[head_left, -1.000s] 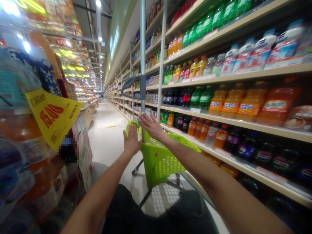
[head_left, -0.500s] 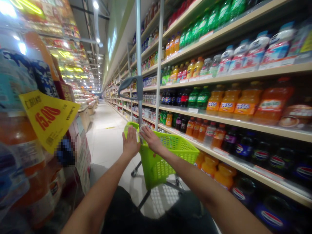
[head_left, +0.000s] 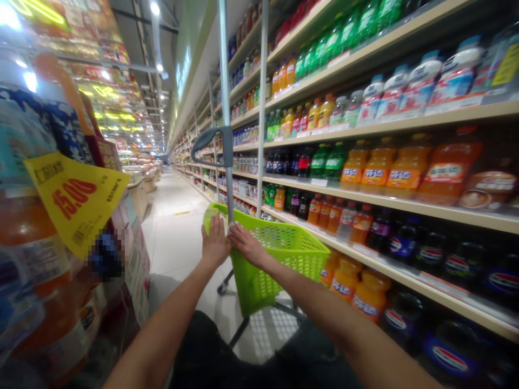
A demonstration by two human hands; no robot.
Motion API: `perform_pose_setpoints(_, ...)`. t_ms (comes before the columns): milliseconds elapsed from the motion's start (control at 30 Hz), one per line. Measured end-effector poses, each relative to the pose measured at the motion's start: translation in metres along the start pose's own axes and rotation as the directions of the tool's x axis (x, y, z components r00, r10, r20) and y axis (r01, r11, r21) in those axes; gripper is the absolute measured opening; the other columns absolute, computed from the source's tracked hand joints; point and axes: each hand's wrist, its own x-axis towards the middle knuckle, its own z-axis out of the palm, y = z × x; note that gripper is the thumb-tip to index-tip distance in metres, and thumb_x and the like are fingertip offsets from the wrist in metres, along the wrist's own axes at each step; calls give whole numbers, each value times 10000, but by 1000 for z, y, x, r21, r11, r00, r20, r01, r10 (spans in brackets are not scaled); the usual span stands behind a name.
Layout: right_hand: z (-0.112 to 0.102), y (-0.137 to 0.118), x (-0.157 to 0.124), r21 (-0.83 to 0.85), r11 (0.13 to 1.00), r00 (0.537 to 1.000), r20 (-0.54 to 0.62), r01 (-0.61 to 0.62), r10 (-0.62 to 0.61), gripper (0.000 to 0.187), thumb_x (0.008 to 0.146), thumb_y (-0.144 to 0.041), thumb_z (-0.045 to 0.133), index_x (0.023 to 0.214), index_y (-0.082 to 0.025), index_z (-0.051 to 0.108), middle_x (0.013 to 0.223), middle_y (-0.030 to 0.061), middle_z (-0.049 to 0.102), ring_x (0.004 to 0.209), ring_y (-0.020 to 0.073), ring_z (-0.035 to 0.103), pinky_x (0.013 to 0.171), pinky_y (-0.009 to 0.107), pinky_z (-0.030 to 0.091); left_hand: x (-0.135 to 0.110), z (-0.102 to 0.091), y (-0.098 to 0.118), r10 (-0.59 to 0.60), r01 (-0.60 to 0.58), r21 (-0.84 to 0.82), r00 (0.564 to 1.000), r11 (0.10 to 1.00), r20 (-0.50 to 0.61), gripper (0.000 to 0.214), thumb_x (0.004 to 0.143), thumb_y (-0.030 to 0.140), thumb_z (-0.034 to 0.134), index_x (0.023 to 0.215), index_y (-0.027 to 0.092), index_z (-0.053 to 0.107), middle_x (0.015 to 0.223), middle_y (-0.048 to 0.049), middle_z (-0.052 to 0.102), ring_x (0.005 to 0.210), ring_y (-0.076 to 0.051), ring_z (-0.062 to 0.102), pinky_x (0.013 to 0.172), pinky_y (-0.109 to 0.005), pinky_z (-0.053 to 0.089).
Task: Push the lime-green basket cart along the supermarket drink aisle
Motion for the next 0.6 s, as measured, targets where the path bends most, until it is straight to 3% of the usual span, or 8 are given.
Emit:
perform_pose_setpoints(67,0,-3,-4,1,1000,1000,-2,-4,4,294,866,-338,497,1118,-190,520,1147,67,534,956,169,555,814,374,481,0,1,0,1,-1,4,1000,1000,7,655,781,295,408,1361,47,235,1446,-188,200,1349,-262,141,1068,-524,111)
perform_pose_setpoints(133,-3,-1,2,-1,1000,1000,-8,-16,16,298,882,-312,464,1153,-198,510,1199,89,517,1059,206,521,864,413,464,1,0,-1,3,-3,1,1000,1000,19,668,771,291,418,1366,54,227,1447,-184,201,1350,-261,137,1068,-526,110)
perform_pose_setpoints(267,-10,13,34,-19,998,996,-70,-58,56,373,912,-192,319,1259,-177,453,1350,105,417,1334,228,206,1041,467,326,5,-5,-3,0,-1,9,999,1000,35,706,752,287,435,1375,55,196,1457,-175,174,1354,-258,121,1068,-529,110)
perform_pose_setpoints(400,-9,19,52,-41,995,992,-94,-87,83,395,898,-124,304,1260,-156,461,1375,99,391,1353,201,72,1071,461,283,5,-8,-4,3,-4,29,999,1000,47,715,754,285,430,1377,45,177,1462,-177,149,1357,-253,102,1072,-523,100)
perform_pose_setpoints(600,13,6,6,-10,1000,999,32,4,-4,353,897,-126,354,1215,-159,506,1343,99,435,1345,199,110,1057,458,311,-6,1,-10,2,-4,34,997,999,72,694,765,292,428,1376,64,192,1464,-164,158,1359,-247,98,1069,-523,111)
